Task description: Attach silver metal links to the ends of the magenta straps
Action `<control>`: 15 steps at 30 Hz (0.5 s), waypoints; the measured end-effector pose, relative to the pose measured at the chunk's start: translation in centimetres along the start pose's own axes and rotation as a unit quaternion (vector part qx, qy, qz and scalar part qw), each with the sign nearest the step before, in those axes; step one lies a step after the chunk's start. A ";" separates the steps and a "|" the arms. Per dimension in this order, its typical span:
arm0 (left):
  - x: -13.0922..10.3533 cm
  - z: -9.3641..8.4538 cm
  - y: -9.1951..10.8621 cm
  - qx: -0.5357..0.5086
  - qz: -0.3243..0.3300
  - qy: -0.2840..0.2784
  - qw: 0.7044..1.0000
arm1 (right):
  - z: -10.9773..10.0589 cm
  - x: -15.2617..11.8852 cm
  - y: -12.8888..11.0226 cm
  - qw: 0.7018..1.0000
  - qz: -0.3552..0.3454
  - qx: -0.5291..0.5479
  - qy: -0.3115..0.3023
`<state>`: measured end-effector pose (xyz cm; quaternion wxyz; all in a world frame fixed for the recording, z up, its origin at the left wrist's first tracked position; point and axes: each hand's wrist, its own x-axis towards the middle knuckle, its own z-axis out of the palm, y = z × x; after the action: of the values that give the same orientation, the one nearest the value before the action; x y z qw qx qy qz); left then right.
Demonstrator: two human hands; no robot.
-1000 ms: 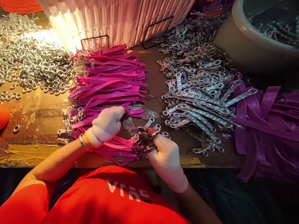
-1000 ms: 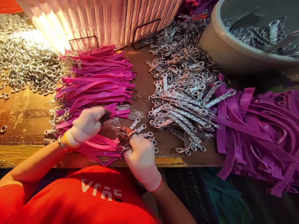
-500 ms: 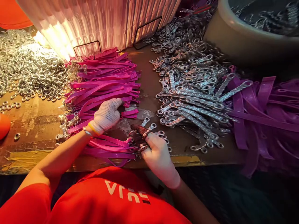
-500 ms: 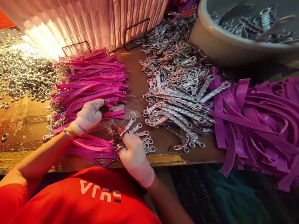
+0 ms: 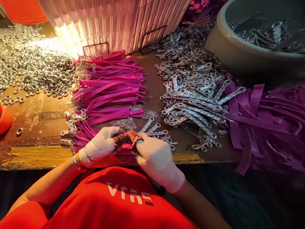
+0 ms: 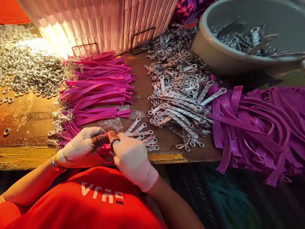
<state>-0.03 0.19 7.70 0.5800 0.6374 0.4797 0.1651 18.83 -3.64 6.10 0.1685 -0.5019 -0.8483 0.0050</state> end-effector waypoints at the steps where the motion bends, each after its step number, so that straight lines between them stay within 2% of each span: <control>1: -0.1 0.1 -0.2 0.044 0.029 0.001 0.999 | 0.1 0.0 -0.2 1.000 -0.003 -0.013 0.007; 3: -0.1 0.3 -0.7 0.137 0.067 0.004 0.988 | 0.4 -0.1 -0.3 1.000 0.004 -0.024 0.017; 5: -0.1 0.5 -1.4 0.190 0.076 -0.006 0.979 | 0.8 -0.3 -0.3 0.999 0.025 -0.017 0.014; 8: 0.0 0.6 -2.3 0.110 0.060 -0.019 0.992 | 1.1 -0.6 -0.1 0.998 0.048 0.035 -0.018; 11: 0.0 0.7 -2.4 0.017 0.032 0.001 0.999 | 1.1 -0.7 0.3 0.994 0.038 0.083 -0.058; 15: -0.2 1.0 -2.6 0.044 0.047 0.014 0.998 | 1.5 -1.0 0.6 0.995 0.028 0.083 -0.056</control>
<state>-0.39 -0.90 5.18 0.5365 0.6814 0.4642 0.1796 19.29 -3.96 4.30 0.1620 -0.5090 -0.8385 0.1081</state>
